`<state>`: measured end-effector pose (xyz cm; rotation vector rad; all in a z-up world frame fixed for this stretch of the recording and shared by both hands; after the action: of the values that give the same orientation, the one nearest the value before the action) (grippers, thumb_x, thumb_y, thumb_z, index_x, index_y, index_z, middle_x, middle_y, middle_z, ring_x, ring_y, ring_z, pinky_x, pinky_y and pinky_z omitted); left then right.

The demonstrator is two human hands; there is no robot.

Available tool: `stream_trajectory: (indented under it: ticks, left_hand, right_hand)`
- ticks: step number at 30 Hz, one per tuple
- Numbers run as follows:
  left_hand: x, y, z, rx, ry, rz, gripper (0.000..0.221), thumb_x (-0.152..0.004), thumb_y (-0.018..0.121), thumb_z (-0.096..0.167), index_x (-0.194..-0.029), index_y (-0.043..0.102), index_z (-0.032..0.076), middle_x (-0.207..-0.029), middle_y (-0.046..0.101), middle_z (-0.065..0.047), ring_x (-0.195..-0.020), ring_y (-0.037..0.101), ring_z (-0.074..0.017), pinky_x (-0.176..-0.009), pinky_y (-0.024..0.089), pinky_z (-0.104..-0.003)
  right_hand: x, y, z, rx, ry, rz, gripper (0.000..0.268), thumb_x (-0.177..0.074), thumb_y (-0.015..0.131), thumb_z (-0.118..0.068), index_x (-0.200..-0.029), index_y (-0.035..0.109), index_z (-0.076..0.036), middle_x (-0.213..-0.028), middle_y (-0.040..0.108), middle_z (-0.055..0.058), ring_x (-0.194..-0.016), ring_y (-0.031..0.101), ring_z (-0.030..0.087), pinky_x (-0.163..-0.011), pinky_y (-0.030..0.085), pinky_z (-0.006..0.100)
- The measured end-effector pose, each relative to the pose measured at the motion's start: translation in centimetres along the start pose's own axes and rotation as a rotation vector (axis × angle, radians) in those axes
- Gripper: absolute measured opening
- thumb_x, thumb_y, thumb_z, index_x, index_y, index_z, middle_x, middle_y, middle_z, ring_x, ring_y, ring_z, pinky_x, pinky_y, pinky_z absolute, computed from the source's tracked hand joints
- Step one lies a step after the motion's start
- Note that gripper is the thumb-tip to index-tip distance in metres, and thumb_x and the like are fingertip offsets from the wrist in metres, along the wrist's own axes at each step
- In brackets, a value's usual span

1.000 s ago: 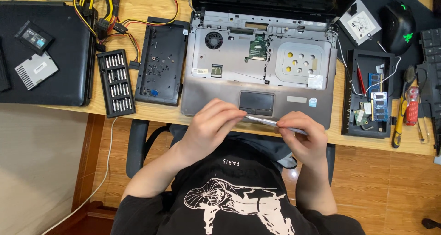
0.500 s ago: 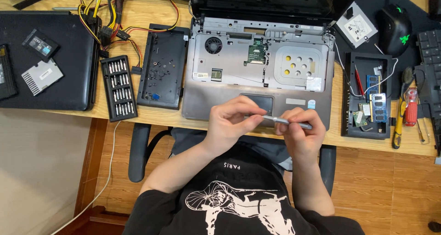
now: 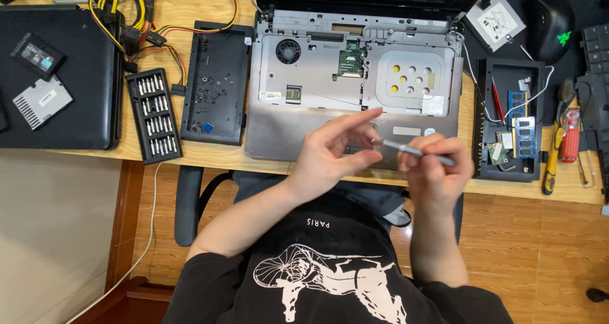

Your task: Reassembling a laptop by installing the motherboard and upper casing.

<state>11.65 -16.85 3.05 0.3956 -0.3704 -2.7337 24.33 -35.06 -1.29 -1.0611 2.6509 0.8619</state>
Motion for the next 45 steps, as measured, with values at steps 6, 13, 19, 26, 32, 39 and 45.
stream_trajectory:
  ticks: [6, 13, 19, 26, 32, 39, 45]
  left_hand:
    - [-5.3, -2.6, -1.7, -1.104, 0.25, -0.177, 0.053, -0.096, 0.075, 0.033, -0.134, 0.062, -0.001, -0.134, 0.061, -0.017, -0.128, 0.054, -0.0325, -0.109, 0.047, -0.044]
    - [-7.8, -2.4, -5.8, -1.513, 0.324, -0.196, 0.081, -0.09, 0.072, 0.053, -0.137, 0.054, -0.012, -0.147, 0.048, -0.028, -0.142, 0.043, -0.0402, -0.118, 0.035, -0.051]
    - [-7.6, -2.4, -6.3, -1.478, 0.282, -0.17, 0.078, -0.094, 0.07, 0.049, -0.141, 0.051, -0.011, -0.15, 0.047, -0.03, -0.141, 0.045, -0.0393, -0.118, 0.037, -0.05]
    - [-7.4, -2.1, -6.1, -1.494, 0.258, -0.148, 0.073, -0.096, 0.068, 0.045, -0.141, 0.052, -0.01, -0.15, 0.046, -0.029, -0.141, 0.045, -0.0384, -0.117, 0.038, -0.05]
    - [-7.4, -2.1, -6.2, -1.527, 0.277, -0.132, 0.073, -0.096, 0.066, 0.047, -0.141, 0.053, -0.009, -0.15, 0.047, -0.028, -0.142, 0.044, -0.0376, -0.117, 0.038, -0.05]
    - [-7.4, -1.9, -6.0, -1.496, 0.276, -0.121, 0.071, -0.092, 0.07, 0.044, -0.137, 0.054, -0.009, -0.148, 0.047, -0.027, -0.141, 0.043, -0.0383, -0.116, 0.038, -0.051]
    - [-7.3, -1.9, -6.2, -1.489, 0.279, -0.109, 0.07, -0.09, 0.071, 0.041, -0.136, 0.054, -0.008, -0.149, 0.047, -0.027, -0.14, 0.044, -0.0386, -0.116, 0.038, -0.05]
  right_hand:
    - [-7.5, -4.1, -4.1, 0.584, -0.127, -0.061, 0.018, -0.116, 0.069, -0.008, -0.106, 0.06, 0.005, -0.088, 0.067, 0.014, -0.075, 0.07, 0.02, -0.066, 0.059, 0.031]
    - [-17.4, -3.4, -4.2, 0.809, 0.039, -0.341, 0.013, -0.116, 0.068, -0.002, -0.108, 0.065, 0.008, -0.094, 0.071, 0.013, -0.085, 0.074, 0.017, -0.074, 0.06, 0.027]
    - [-20.7, -1.3, -1.8, 1.046, 0.094, -0.551, 0.02, -0.115, 0.072, -0.009, -0.103, 0.067, 0.006, -0.092, 0.072, 0.009, -0.088, 0.075, 0.015, -0.077, 0.062, 0.027]
    - [-21.4, -1.1, -0.6, 1.126, 0.013, -0.643, 0.015, -0.112, 0.072, -0.006, -0.106, 0.069, 0.007, -0.089, 0.072, 0.011, -0.09, 0.075, 0.017, -0.078, 0.061, 0.027]
    - [-21.8, -0.2, -0.8, 1.209, -0.046, -0.672, 0.015, -0.111, 0.073, -0.005, -0.104, 0.069, 0.008, -0.093, 0.074, 0.013, -0.092, 0.076, 0.019, -0.081, 0.061, 0.029]
    - [-23.4, 3.0, -1.3, 1.344, -0.1, -0.849, 0.015, -0.109, 0.072, -0.008, -0.106, 0.069, 0.006, -0.099, 0.075, 0.017, -0.096, 0.076, 0.026, -0.08, 0.061, 0.034]
    - [-24.3, 6.6, -1.0, 1.57, -0.135, -1.048, 0.019, -0.092, 0.073, -0.01, -0.106, 0.073, 0.001, -0.097, 0.075, 0.02, -0.085, 0.074, 0.035, -0.075, 0.059, 0.042]
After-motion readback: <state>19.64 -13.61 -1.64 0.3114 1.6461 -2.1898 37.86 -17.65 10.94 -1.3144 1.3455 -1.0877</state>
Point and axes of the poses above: each hand's wrist, its own x-axis away from the middle knuckle, its own y-axis out of the palm, z = x × y, the point moved 1 cm from there along -x, towards the middle knuckle
